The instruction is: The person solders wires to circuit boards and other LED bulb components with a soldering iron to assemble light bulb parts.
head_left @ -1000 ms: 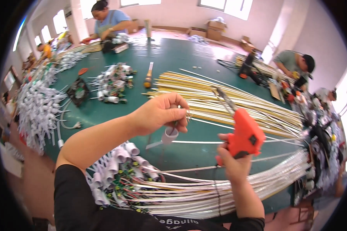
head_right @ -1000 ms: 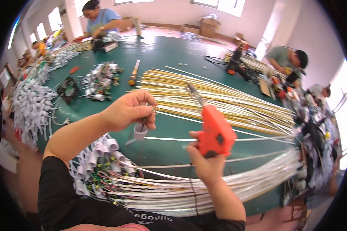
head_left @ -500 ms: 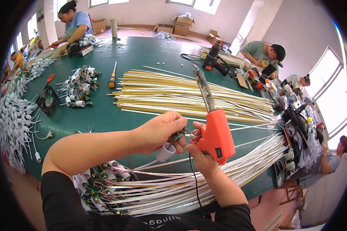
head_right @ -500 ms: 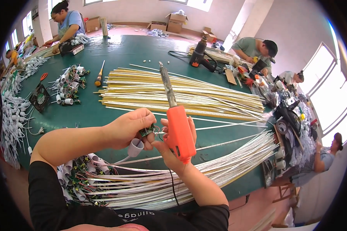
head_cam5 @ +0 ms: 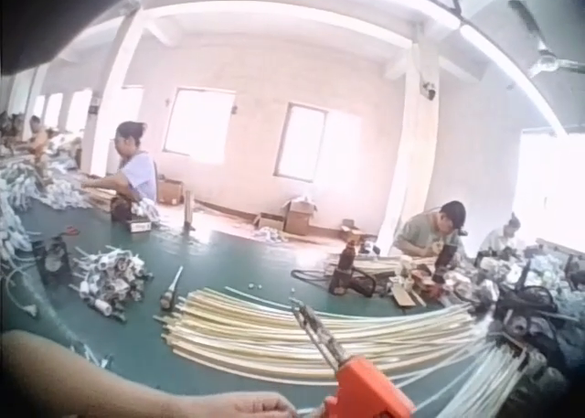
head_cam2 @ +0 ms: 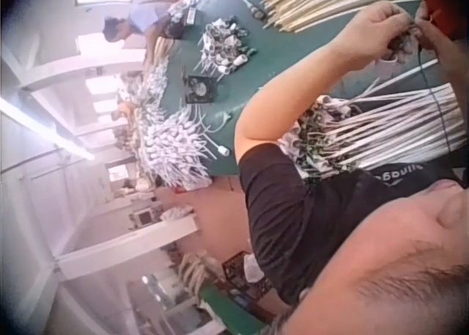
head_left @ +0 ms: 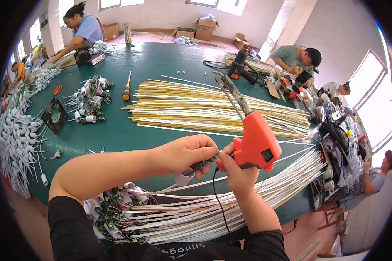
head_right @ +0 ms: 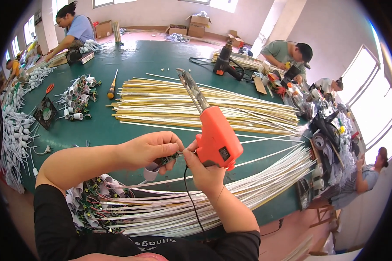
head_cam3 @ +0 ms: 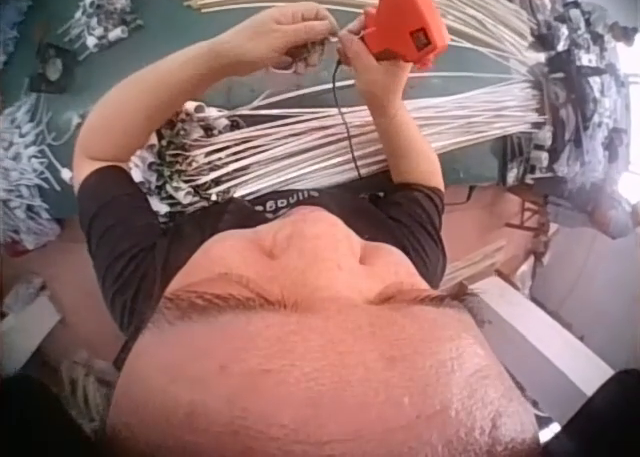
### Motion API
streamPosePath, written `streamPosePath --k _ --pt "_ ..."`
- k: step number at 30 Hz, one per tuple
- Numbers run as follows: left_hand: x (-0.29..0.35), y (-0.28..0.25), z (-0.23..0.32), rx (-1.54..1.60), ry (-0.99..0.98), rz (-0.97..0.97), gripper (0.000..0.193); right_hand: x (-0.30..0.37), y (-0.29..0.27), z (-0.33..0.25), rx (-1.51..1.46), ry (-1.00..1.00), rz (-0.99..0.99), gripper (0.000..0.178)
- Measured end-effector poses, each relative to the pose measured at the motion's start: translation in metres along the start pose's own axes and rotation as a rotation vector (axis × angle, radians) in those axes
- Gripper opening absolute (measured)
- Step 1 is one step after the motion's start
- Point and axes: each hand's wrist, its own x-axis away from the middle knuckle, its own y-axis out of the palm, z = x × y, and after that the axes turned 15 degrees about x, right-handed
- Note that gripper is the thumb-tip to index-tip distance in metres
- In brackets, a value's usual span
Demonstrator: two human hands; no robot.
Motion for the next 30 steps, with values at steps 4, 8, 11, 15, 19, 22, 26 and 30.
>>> streamPosePath --k 4,8,11,15,19,22,26,30 --pt "0.004 0.002 0.016 -0.110 -0.087 0.006 0.022 -0.006 -0.008 -0.003 -0.080 -0.009 -0.063 0.019" --pt "0.010 0.002 0.023 -0.240 -0.139 0.038 0.022 -0.017 -0.014 -0.010 -0.141 0.080 0.062 0.016" --pt "0.010 -0.002 0.022 -0.156 -0.130 0.155 0.019 -0.024 -0.022 -0.010 -0.221 0.092 0.125 0.017" --pt "0.008 -0.007 0.017 -0.076 -0.031 0.169 0.017 -0.019 -0.016 -0.004 -0.193 0.103 0.106 0.017" --pt "0.007 -0.005 0.013 -0.114 -0.008 0.193 0.013 -0.009 -0.008 0.002 -0.112 0.120 0.021 0.029" --pt "0.005 -0.002 0.012 -0.160 0.017 0.208 0.008 -0.006 -0.006 0.001 -0.093 0.108 -0.030 0.035" --pt "0.003 0.002 0.013 -0.287 0.044 0.218 0.011 -0.006 -0.007 0.002 -0.019 0.090 -0.048 0.039" --pt "0.003 0.007 0.014 -0.341 0.060 0.276 0.012 -0.004 -0.004 -0.003 -0.022 0.124 -0.058 0.038"
